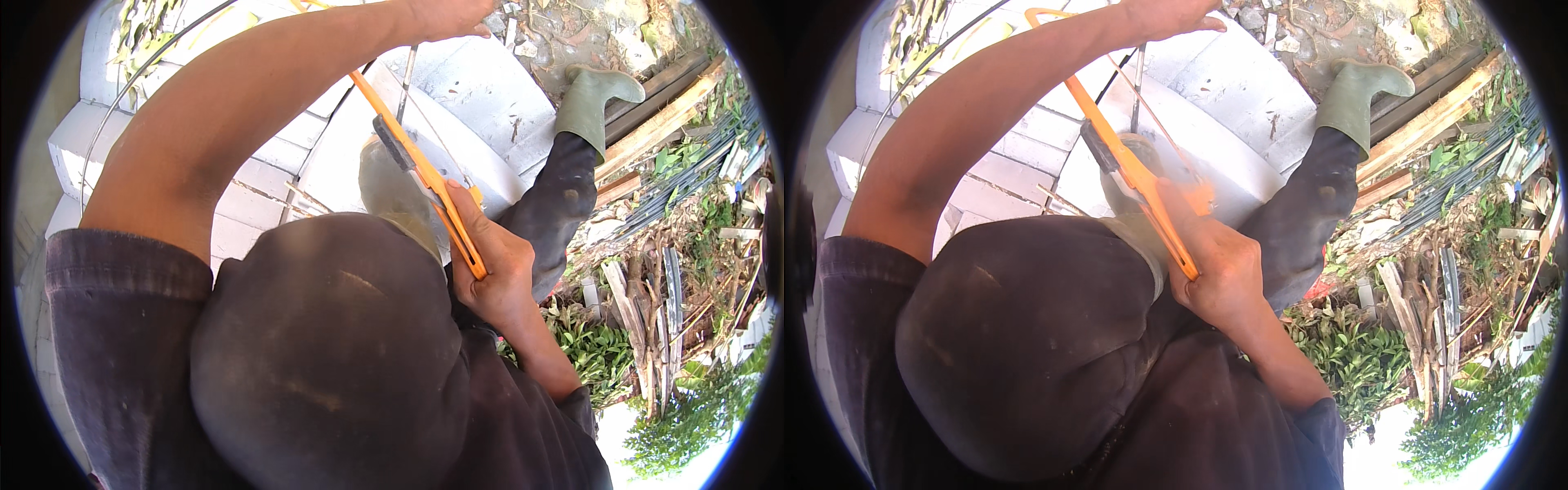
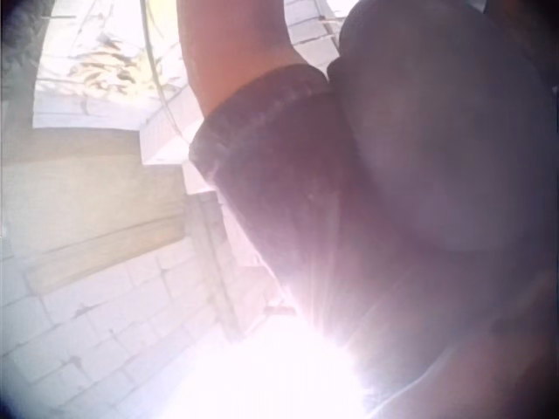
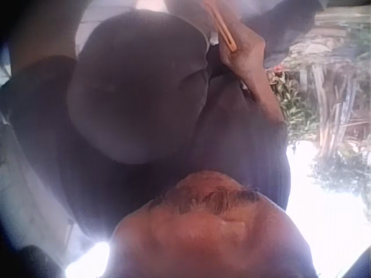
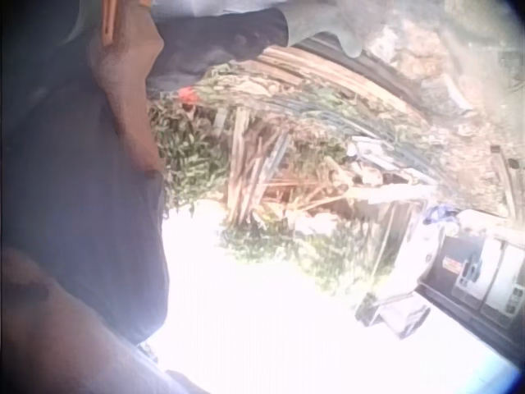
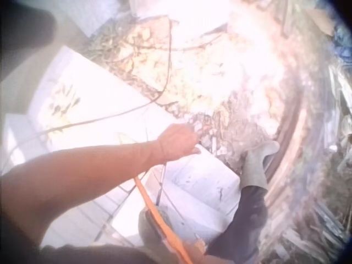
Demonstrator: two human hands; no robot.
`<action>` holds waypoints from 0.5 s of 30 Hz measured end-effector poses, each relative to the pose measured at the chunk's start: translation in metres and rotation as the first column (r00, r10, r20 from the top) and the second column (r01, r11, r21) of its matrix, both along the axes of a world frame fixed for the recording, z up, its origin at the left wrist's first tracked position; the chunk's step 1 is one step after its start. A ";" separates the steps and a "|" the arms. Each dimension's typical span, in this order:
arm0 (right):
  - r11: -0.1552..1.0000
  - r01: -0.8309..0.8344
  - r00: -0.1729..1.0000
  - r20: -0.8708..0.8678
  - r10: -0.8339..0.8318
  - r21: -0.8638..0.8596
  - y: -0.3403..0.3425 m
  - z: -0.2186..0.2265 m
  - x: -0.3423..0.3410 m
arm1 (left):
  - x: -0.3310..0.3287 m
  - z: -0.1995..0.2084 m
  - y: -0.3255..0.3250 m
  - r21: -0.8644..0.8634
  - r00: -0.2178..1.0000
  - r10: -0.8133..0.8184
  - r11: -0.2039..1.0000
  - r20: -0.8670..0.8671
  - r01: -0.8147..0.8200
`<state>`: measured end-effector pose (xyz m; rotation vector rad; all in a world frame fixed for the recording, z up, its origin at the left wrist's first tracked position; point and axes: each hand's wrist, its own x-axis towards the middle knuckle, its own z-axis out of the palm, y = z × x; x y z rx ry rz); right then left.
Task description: The person cuts a lightweight concrete block with a hacksaw while holding it steady with their foot. They sit on a pile of masonry blocks and continue sawing through the material throughout the clip.
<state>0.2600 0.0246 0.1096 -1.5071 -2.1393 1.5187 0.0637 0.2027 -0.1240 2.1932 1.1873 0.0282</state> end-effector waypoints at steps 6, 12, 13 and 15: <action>1.000 0.006 0.996 0.090 -0.007 0.004 -0.038 0.059 0.042 | -0.002 0.003 -0.006 -0.042 0.999 0.031 0.999 0.030 -0.029; 0.997 0.047 0.999 -0.029 -0.045 0.055 -0.011 -0.021 -0.003 | 0.003 -0.009 -0.005 0.049 0.999 -0.025 0.999 0.041 0.023; 0.996 0.072 0.996 -0.053 -0.069 0.055 -0.013 -0.024 -0.004 | 0.002 -0.010 -0.004 0.051 0.999 -0.027 0.998 0.026 0.025; 0.997 0.068 0.998 -0.013 -0.067 0.025 -0.028 0.005 0.018 | 0.001 -0.009 -0.006 0.046 0.999 -0.027 0.999 0.020 0.026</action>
